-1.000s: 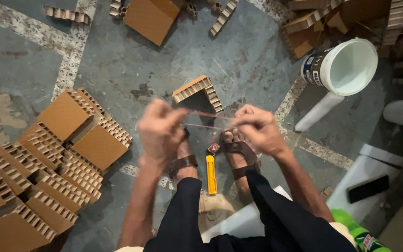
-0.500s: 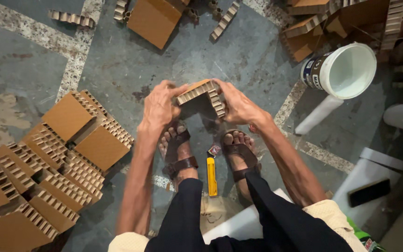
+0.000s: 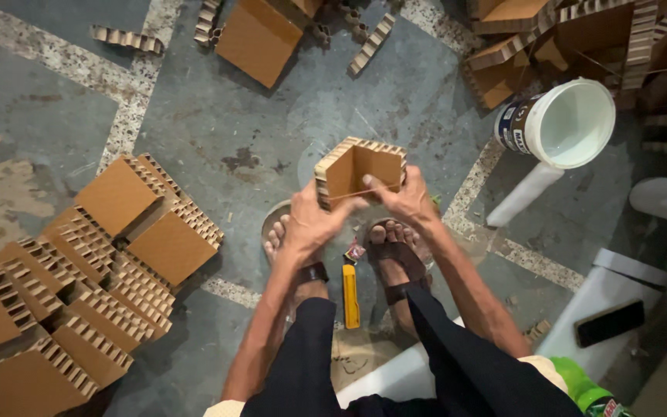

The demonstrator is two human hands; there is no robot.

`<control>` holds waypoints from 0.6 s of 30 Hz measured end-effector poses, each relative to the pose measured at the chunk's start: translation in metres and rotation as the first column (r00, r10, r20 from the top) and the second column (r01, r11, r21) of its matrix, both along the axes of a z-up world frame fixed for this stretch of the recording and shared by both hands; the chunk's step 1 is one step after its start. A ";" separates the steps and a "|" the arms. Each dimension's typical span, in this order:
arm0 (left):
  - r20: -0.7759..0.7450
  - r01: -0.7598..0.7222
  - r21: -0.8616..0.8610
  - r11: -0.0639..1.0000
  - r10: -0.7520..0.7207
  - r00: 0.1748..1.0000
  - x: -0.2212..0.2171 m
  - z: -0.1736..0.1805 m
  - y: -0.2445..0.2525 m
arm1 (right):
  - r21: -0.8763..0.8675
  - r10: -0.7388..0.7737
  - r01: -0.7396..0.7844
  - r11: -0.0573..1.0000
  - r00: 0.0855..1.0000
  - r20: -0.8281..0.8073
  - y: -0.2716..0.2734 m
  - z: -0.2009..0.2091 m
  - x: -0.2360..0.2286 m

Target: The person applies glue to the edges of small cardboard pieces using a white tube, then folds and secures them with rubber bands. They repeat this process for multiple pieces, stacking the finished items on the floor.

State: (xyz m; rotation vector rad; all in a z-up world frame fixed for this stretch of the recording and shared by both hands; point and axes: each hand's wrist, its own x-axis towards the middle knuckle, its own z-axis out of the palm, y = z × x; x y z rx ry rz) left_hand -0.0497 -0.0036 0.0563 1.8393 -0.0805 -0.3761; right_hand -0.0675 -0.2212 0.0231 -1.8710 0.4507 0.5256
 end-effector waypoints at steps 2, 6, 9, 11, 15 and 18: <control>0.004 -0.113 0.030 0.993 0.113 0.994 -0.010 0.001 -0.009 | -0.039 -0.031 0.035 0.999 0.993 0.116 0.010 0.002 -0.004; 0.011 -0.218 0.012 0.976 0.218 0.976 -0.022 -0.006 -0.013 | -0.073 -0.132 0.141 0.987 0.984 0.123 0.026 0.009 -0.016; 0.091 -0.222 0.045 0.974 0.217 0.972 -0.023 -0.012 -0.013 | -0.152 -0.157 0.186 0.971 0.970 0.188 0.032 0.012 -0.019; 0.032 -0.223 0.039 0.974 0.222 0.975 -0.024 -0.013 -0.013 | -0.116 -0.150 0.172 0.978 0.972 0.179 0.033 0.010 -0.020; -0.219 0.087 0.064 0.994 -0.071 0.973 0.000 -0.024 0.005 | -0.038 -0.118 0.121 0.992 0.990 0.080 0.015 0.007 -0.004; -0.082 0.171 -0.140 0.975 -0.184 0.980 0.039 -0.050 0.035 | 0.056 -0.136 0.132 0.990 0.988 0.077 -0.019 0.010 0.002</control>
